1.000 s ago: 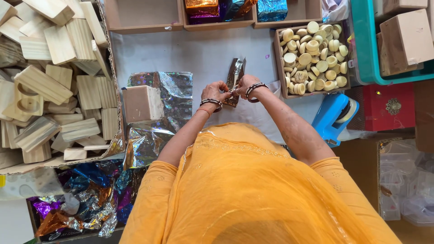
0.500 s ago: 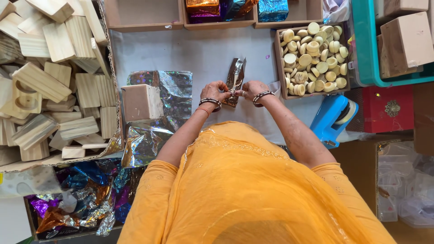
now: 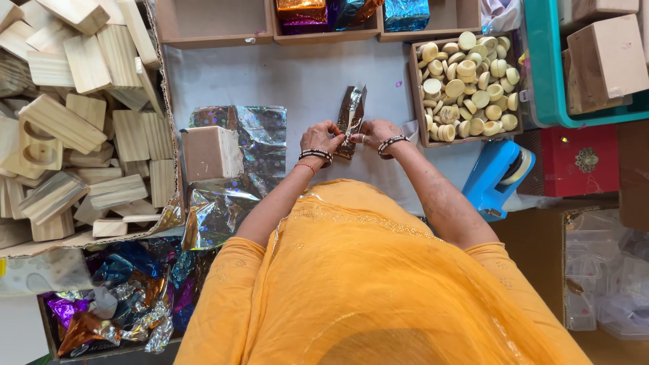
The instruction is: Wrapping rectangular bars (soap or blocks) in decorative foil and taping them closed.
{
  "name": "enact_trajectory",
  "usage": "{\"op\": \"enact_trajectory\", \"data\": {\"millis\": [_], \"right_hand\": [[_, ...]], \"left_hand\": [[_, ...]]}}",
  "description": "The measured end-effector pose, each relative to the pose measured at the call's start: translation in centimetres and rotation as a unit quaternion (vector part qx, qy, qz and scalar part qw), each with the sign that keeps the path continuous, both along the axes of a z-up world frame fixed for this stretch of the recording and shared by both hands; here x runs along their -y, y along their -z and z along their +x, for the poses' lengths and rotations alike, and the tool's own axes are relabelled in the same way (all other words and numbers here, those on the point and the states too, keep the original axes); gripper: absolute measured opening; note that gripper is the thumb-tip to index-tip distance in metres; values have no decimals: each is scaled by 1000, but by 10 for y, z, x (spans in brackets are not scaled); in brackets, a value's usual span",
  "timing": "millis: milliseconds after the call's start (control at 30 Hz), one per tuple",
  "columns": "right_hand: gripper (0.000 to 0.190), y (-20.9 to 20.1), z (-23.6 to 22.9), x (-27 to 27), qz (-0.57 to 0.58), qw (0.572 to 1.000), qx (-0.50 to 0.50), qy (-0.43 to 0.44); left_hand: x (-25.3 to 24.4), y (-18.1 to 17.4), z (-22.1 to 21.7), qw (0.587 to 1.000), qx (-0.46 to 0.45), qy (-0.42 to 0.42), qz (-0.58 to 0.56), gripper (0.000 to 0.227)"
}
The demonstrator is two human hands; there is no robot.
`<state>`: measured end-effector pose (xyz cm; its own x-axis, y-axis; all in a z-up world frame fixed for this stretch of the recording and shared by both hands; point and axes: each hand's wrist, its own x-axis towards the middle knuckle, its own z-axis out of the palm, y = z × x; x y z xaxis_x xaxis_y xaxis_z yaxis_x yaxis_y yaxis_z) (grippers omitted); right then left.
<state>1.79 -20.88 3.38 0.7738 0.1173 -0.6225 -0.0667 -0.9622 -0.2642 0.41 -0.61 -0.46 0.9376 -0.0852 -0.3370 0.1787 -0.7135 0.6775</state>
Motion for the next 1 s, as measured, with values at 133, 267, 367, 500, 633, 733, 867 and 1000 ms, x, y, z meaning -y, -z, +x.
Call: {"op": "enact_trajectory", "data": {"millis": [133,267,367,500,633,733,867,1000], "right_hand": [[57,4,-4,6,43,999,23,12],[52,13,-7,11,72,996,54,18],[48,16,-10,13,91,990,106,0],[45,28,-12,17,82,992,96,12],[39,53,-12,26,84,982,168,24],[37,54,-20,28,71,977,187,67],[31,60,-30,34,135,956,203,162],[28,51,-35,28,208,930,113,282]], "left_hand": [[1,0,2,1000,3,0,1,21],[1,-6,3,1000,-10,1,10,22],[1,-7,1,1000,-21,-1,21,23],[2,-11,2,999,-34,-2,30,23],[3,-10,3,999,-31,2,42,22],[2,-8,3,998,-38,8,44,23],[2,-4,7,997,-66,6,29,26],[0,25,18,996,-85,-11,4,32]]}}
